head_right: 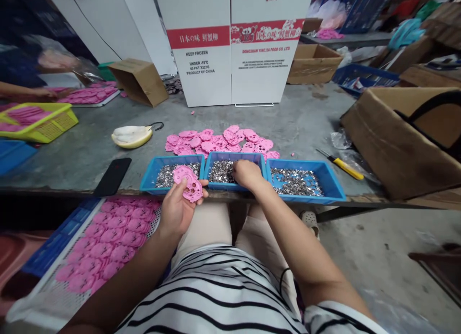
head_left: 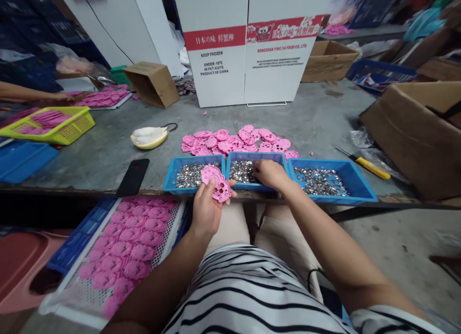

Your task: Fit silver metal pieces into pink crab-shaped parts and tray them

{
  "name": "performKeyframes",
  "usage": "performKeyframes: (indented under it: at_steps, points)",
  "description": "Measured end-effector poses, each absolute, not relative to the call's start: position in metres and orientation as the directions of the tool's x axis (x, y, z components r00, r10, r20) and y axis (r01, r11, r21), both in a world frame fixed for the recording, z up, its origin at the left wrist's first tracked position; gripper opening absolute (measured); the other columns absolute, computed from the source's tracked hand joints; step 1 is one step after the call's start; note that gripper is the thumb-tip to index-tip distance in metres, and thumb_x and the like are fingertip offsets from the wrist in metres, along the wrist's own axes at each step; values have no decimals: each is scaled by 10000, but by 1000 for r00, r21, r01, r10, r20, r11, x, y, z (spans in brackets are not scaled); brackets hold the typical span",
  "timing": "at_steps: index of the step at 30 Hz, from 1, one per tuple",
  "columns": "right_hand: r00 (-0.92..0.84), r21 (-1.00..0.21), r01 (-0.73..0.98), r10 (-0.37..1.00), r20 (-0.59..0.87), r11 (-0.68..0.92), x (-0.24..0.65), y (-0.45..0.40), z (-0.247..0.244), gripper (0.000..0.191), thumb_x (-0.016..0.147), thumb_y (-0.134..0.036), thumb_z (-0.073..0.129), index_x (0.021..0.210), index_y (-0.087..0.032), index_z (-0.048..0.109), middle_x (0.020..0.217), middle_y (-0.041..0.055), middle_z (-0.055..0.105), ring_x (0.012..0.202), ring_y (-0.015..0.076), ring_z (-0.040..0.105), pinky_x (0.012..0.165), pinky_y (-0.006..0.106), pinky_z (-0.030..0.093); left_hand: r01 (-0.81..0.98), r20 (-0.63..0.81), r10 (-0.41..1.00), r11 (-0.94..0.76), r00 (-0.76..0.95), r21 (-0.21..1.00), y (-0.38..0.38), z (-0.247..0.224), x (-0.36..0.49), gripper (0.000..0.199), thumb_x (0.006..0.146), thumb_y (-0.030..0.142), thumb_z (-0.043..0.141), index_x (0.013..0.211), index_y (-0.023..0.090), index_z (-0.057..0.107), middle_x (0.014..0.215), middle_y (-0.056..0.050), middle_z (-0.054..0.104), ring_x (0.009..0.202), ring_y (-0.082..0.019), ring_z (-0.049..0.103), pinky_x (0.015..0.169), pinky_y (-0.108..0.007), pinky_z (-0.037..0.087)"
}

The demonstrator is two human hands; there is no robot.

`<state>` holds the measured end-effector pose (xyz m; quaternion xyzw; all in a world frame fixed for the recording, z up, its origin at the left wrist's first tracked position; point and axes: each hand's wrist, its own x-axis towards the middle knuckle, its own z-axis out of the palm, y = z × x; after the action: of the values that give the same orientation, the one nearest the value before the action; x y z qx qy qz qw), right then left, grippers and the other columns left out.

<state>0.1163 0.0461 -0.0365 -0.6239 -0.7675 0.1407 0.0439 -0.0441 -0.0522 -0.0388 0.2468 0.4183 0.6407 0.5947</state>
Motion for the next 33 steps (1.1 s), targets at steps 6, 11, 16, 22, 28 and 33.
performKeyframes:
  at_steps: [6,11,16,22,28,33]
  points:
    - [-122,-372,923,992,-34,101,126,48,-41,184,874,-224,587,966,-221,746,1005,90,765,929,249,691,769,306,464,-535,-218,965,108,-146,838,-49,-35,-42,376,768,487,683,883,176,507,702,-61,723,509,-147,633,422,-209,366]
    - [-84,-494,865,996,30,88,129,51,-47,177,853,-168,578,898,-214,742,999,80,767,930,229,686,795,293,453,-539,-231,966,137,-112,831,-43,-33,-36,396,734,475,719,877,175,505,683,-45,714,502,-143,628,418,-206,362]
    - [-59,-627,775,996,60,83,132,52,-48,144,831,-154,541,781,-180,674,814,65,736,724,179,644,684,272,444,-524,-250,962,159,-108,837,-44,-37,-39,384,751,475,704,890,168,521,673,-42,703,504,-143,625,426,-211,368]
    - [-203,-988,149,979,4,35,121,23,-41,219,777,-392,637,716,-184,604,681,-5,634,475,80,408,473,229,334,-507,-207,976,143,-72,850,-44,-42,-38,405,642,336,796,904,165,539,737,-33,706,544,-121,620,458,-205,401]
    - [-254,-989,-127,961,107,77,106,-6,-42,233,695,-394,774,610,-198,679,815,29,638,745,138,553,609,257,439,-512,-188,976,107,-109,852,-39,-39,-22,406,548,218,806,835,173,523,684,32,626,535,-102,610,459,-197,417]
    - [-149,-969,-245,987,61,23,104,-11,-50,234,619,-394,852,623,-202,718,860,23,630,618,99,537,534,261,442,-543,-229,970,149,-83,827,-38,-40,-15,458,536,225,815,869,175,506,669,43,624,514,-89,592,448,-184,397]
